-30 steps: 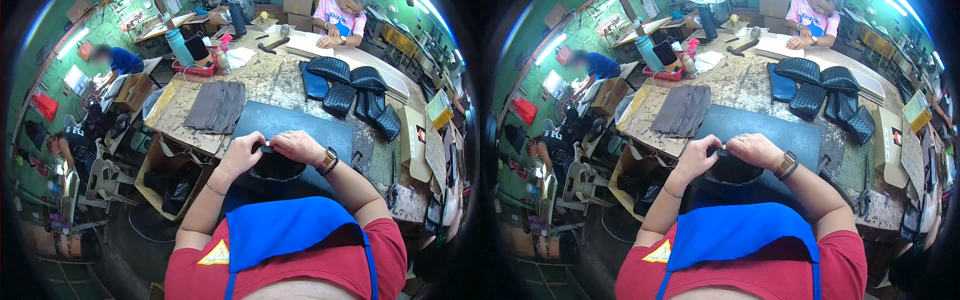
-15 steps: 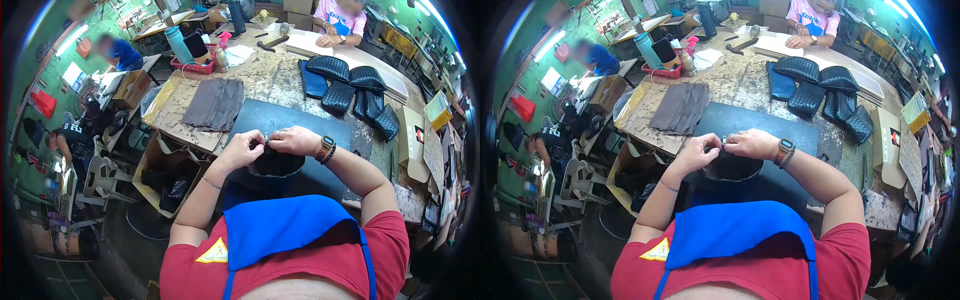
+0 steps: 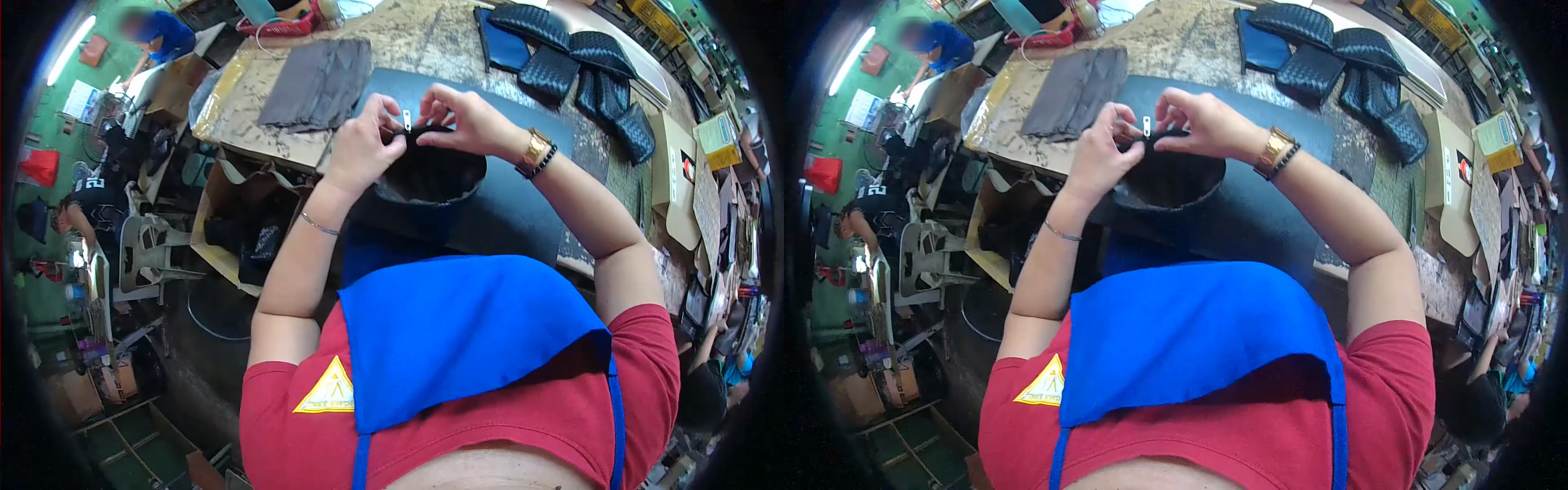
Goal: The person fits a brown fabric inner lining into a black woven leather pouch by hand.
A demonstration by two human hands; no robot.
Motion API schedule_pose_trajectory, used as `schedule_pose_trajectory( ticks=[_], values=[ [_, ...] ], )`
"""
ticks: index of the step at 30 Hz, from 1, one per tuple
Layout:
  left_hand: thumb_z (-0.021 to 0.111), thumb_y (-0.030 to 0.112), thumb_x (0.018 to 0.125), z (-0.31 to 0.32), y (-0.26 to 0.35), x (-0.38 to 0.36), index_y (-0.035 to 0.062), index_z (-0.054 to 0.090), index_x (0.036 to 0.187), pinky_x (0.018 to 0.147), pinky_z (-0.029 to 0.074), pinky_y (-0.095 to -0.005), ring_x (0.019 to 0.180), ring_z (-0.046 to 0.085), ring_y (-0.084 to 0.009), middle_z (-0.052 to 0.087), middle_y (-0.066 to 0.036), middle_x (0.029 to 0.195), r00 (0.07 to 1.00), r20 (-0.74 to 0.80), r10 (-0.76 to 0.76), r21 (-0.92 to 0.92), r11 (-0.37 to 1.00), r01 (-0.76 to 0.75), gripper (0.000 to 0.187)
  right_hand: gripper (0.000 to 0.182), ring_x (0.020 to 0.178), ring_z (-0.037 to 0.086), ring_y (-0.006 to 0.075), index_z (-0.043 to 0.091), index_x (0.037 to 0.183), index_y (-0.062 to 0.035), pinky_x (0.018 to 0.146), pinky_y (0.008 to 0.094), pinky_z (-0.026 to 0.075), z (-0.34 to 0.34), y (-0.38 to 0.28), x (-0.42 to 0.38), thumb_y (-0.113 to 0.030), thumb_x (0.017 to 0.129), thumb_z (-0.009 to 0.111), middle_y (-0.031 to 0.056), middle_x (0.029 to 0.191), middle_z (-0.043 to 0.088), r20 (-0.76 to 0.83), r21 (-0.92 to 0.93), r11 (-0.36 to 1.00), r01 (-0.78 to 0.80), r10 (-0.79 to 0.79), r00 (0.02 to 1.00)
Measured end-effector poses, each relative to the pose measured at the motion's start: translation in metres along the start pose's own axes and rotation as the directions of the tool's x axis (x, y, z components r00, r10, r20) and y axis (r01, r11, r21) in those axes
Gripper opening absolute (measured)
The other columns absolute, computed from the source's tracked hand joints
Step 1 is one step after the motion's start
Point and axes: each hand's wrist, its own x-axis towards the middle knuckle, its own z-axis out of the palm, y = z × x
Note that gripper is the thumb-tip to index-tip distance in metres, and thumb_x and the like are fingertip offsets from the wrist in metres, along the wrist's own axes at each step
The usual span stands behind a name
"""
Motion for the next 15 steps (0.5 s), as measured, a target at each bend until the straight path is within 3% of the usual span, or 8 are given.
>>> schedule_pose_trajectory(
  ticks=[3, 9, 10, 11, 13, 15],
  values=[
    [0.071, 0.004, 0.078, -0.002, 0.006, -0.002, 0.0059, 0.052, 0.106, 0.077, 0.055, -0.0326, 0.081, 0.071, -0.0206, 0.072, -0.011, 0.087, 0.999, 0.022, -0.026, 0.026, 0.999, 0.026, 0.034, 0.029, 0.078, 0.064, 0.0128, 0.056, 0.101, -0.0073, 0.071, 0.0293, 0.053, 0.006, 0.006, 0.004, -0.014, 0.082, 0.077, 0.0026, 0.090, 0.070, -0.005, 0.036, 0.999, -0.017, 0.017, 1.000],
    [0.072, 0.006, 0.078, -0.002, 0.011, -0.001, 0.0047, 0.055, 0.106, 0.075, 0.055, -0.0338, 0.082, 0.070, -0.0228, 0.070, -0.012, 0.087, 0.999, 0.041, 0.025, 0.108, 0.994, -0.030, 0.033, 0.026, 0.073, 0.064, 0.0145, 0.056, 0.099, -0.0057, 0.067, 0.0298, 0.052, 0.014, -0.003, 0.009, -0.005, 0.078, 0.072, 0.0042, 0.084, 0.066, -0.072, -0.058, 0.997, 0.044, -0.049, 0.996],
    [0.073, 0.006, 0.077, -0.001, 0.014, 0.000, 0.0060, 0.056, 0.106, 0.075, 0.055, -0.0355, 0.080, 0.070, -0.0265, 0.069, -0.012, 0.086, 1.000, 0.025, 0.001, 0.132, 0.991, -0.004, 0.034, 0.026, 0.071, 0.064, 0.0185, 0.055, 0.097, -0.0056, 0.065, 0.0323, 0.052, 0.017, -0.003, 0.008, -0.005, 0.077, 0.072, 0.0061, 0.082, 0.065, -0.095, -0.058, 0.997, 0.058, -0.063, 0.993],
    [0.073, 0.006, 0.076, -0.002, 0.014, 0.000, 0.0067, 0.056, 0.105, 0.075, 0.055, -0.0366, 0.080, 0.070, -0.0274, 0.070, -0.011, 0.086, 1.000, 0.015, 0.016, 0.165, 0.986, -0.018, 0.034, 0.022, 0.072, 0.067, 0.0305, 0.055, 0.094, -0.0071, 0.065, 0.0395, 0.053, 0.017, -0.006, 0.008, -0.009, 0.077, 0.069, 0.0115, 0.080, 0.066, -0.121, -0.116, 0.988, 0.105, -0.119, 0.985],
    [0.072, 0.006, 0.075, 0.000, 0.014, 0.001, 0.0082, 0.056, 0.104, 0.074, 0.055, -0.0386, 0.079, 0.070, -0.0290, 0.070, -0.010, 0.086, 0.998, -0.021, 0.059, 0.227, 0.972, -0.052, 0.034, 0.020, 0.073, 0.065, 0.0342, 0.055, 0.091, -0.0076, 0.065, 0.0417, 0.052, 0.016, -0.010, 0.006, -0.010, 0.077, 0.068, 0.0126, 0.077, 0.064, -0.143, -0.215, 0.966, 0.144, -0.177, 0.974],
    [0.073, 0.006, 0.073, 0.003, 0.015, 0.003, 0.0106, 0.055, 0.102, 0.070, 0.054, -0.0422, 0.078, 0.070, -0.0292, 0.069, -0.009, 0.082, 0.980, -0.045, 0.194, 0.303, 0.938, -0.172, 0.034, 0.018, 0.076, 0.064, 0.0351, 0.055, 0.089, -0.0076, 0.066, 0.0425, 0.052, 0.014, -0.009, 0.004, -0.011, 0.077, 0.068, 0.0128, 0.079, 0.062, -0.132, -0.311, 0.933, 0.180, -0.230, 0.964]
  ],
)
